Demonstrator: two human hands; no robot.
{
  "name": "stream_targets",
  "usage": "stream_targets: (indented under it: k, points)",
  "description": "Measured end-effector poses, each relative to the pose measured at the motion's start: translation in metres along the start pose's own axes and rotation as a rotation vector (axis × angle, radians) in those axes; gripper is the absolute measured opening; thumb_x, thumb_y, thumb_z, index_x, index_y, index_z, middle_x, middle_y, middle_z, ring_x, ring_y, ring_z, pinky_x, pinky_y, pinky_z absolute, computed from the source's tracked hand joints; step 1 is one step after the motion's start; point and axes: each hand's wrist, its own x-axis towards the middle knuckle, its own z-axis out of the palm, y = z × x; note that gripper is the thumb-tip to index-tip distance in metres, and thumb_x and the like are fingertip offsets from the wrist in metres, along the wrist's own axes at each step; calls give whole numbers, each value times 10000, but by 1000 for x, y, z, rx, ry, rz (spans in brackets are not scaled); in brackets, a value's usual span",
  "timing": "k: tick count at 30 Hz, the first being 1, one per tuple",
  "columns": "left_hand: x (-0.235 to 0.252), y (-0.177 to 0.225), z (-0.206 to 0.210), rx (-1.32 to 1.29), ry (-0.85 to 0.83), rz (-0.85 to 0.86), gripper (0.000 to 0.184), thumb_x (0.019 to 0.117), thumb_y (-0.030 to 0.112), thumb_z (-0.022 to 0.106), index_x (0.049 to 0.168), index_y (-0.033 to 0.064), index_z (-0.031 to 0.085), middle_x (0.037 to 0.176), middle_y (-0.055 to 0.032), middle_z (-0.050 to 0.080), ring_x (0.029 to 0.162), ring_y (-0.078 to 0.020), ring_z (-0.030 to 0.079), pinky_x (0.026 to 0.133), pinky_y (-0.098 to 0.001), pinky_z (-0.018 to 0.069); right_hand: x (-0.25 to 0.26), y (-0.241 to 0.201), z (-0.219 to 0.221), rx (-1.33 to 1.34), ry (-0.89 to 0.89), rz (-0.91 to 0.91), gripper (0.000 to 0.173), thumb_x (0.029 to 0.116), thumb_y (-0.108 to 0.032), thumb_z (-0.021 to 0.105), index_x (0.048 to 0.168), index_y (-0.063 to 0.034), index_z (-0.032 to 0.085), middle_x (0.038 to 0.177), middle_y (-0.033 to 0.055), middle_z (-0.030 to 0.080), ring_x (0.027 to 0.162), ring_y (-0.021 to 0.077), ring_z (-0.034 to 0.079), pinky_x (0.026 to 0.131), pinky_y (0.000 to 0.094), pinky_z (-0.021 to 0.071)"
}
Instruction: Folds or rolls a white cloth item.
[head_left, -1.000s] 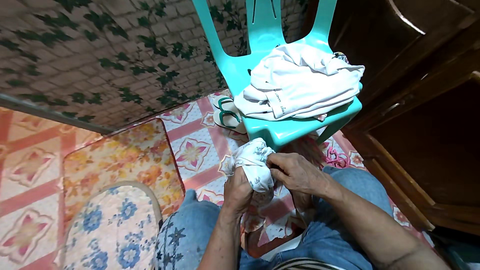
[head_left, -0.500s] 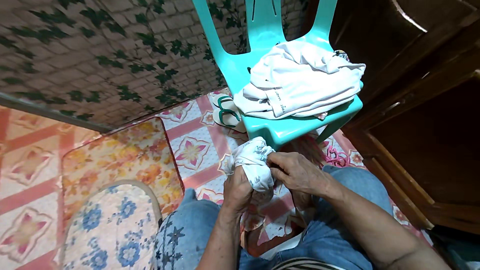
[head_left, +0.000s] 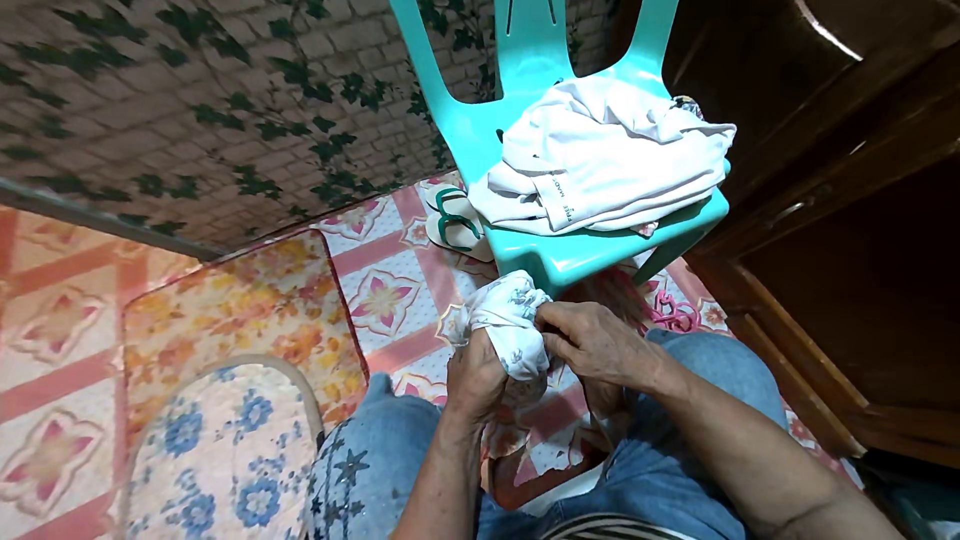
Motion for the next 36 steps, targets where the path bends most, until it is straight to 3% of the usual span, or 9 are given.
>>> stream_targets:
  k: [36]
  points:
    - [4, -5, 0, 36, -7, -56, 245, 872, 36, 590, 1115, 24, 567, 939, 46, 696, 906, -39, 683, 863, -264, 577, 1, -1, 1, -64, -31, 40, 220, 992, -71, 509, 1019, 83, 665, 895, 227, 681, 852, 346, 681, 764, 494, 524]
